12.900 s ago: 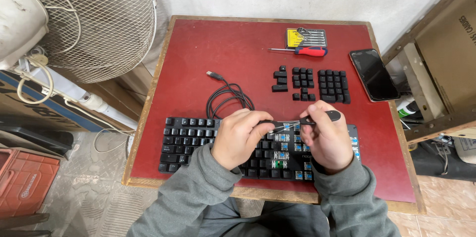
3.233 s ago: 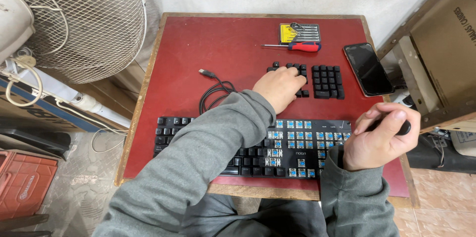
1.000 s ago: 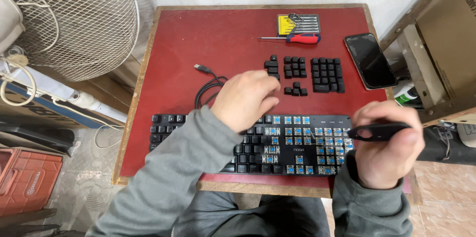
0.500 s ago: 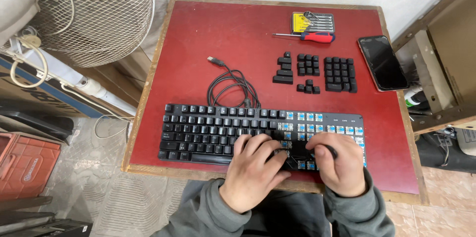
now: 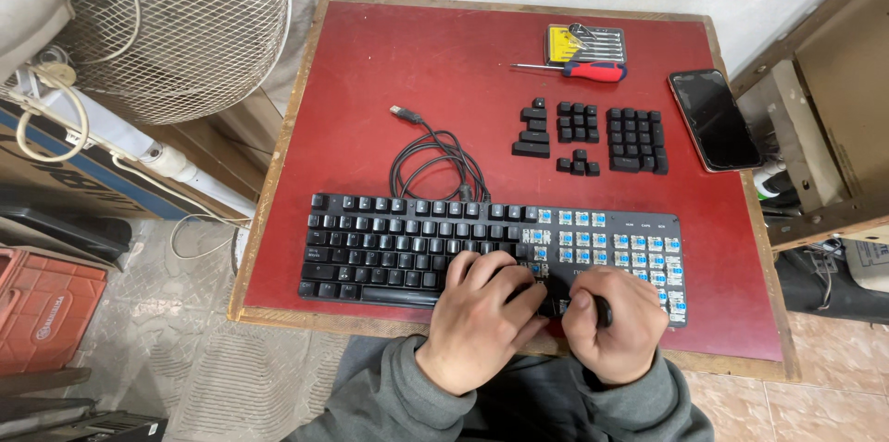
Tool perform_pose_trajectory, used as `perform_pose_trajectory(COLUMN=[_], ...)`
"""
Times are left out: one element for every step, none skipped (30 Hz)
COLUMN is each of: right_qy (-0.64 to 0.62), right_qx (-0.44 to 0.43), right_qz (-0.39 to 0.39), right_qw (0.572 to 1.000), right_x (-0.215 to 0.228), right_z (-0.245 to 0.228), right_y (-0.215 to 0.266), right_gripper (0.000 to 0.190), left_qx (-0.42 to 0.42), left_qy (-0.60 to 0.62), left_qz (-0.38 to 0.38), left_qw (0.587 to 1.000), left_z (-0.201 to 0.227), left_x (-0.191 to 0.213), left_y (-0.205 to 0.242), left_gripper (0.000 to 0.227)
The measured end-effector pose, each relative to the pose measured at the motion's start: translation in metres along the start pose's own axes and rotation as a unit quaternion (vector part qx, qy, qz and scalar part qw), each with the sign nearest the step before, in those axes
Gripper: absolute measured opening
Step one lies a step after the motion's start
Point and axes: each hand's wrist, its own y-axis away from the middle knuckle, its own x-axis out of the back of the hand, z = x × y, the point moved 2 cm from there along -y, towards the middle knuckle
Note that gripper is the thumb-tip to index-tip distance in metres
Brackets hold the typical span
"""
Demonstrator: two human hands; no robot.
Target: The person uses a keycap puller to remove keycaps from a mechanical keyboard one by one. The removed keycaps are placed in organized groups on the red table surface next to the keyboard.
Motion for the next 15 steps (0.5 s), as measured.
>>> perform_pose_trajectory(right_qy=[0.000,-0.009,-0.019,-0.019,0.008,0.035,0.036,0.030,0.024,0.023,0.009,-0.002,-0.001,-0.011,-0.021], right_qx=[0.000,0.008,0.017,0.017,-0.013,-0.042,-0.042,-0.020,0.002,0.001,0.034,0.069,0.070,0.058,0.047], right_qz=[-0.001,0.025,0.050,0.050,0.055,0.061,0.061,0.038,0.015,0.014,-0.010,-0.031,-0.029,-0.007,0.014], right_qw=[1.000,1.000,0.998,0.998,0.998,0.997,0.997,0.999,1.000,1.000,0.999,0.997,0.997,0.998,0.999], right_x=[-0.002,-0.003,-0.004,-0.008,-0.011,-0.014,-0.011,-0.009,-0.008,-0.007,-0.006,-0.005,-0.005,-0.004,-0.004], right_z=[-0.003,-0.006,-0.009,-0.008,-0.005,-0.002,-0.001,-0.002,-0.003,-0.006,-0.010,-0.013,-0.011,-0.009,-0.007], right_y=[-0.001,-0.001,-0.002,0.004,0.010,0.015,0.011,0.006,0.001,-0.003,-0.006,-0.012,-0.011,-0.010,-0.008], right_gripper=[0.045,0.043,0.041,0.041,0.040,0.040,0.040,0.040,0.041,0.041,0.036,0.032,0.032,0.040,0.048], left_qx=[0.000,0.001,0.001,0.001,0.002,0.001,0.000,0.003,0.006,0.008,0.012,0.013,0.011,0.013,0.014], left_qy=[0.001,0.013,0.026,0.026,0.026,0.027,0.027,0.034,0.041,0.041,0.037,0.033,0.033,0.038,0.044], left_qz=[0.000,0.003,0.007,0.007,-0.012,-0.030,-0.030,-0.023,-0.015,-0.017,-0.013,-0.007,-0.007,-0.008,-0.009], left_qw=[1.000,1.000,1.000,1.000,1.000,0.999,0.999,0.999,0.999,0.999,0.999,0.999,0.999,0.999,0.999], left_z=[0.000,-0.001,-0.001,-0.002,-0.004,-0.006,-0.006,-0.005,-0.005,-0.003,-0.001,0.000,0.000,0.000,0.000], left_x=[0.001,0.001,0.002,0.003,0.003,0.004,0.003,0.003,0.003,0.004,0.006,0.007,0.006,0.005,0.004], left_y=[-0.002,-0.003,-0.005,-0.005,-0.005,-0.006,-0.006,-0.006,-0.004,-0.005,-0.005,-0.009,-0.010,-0.009,-0.009], left_gripper=[0.036,0.032,0.028,0.028,0.033,0.038,0.038,0.037,0.035,0.035,0.024,0.017,0.017,0.018,0.022])
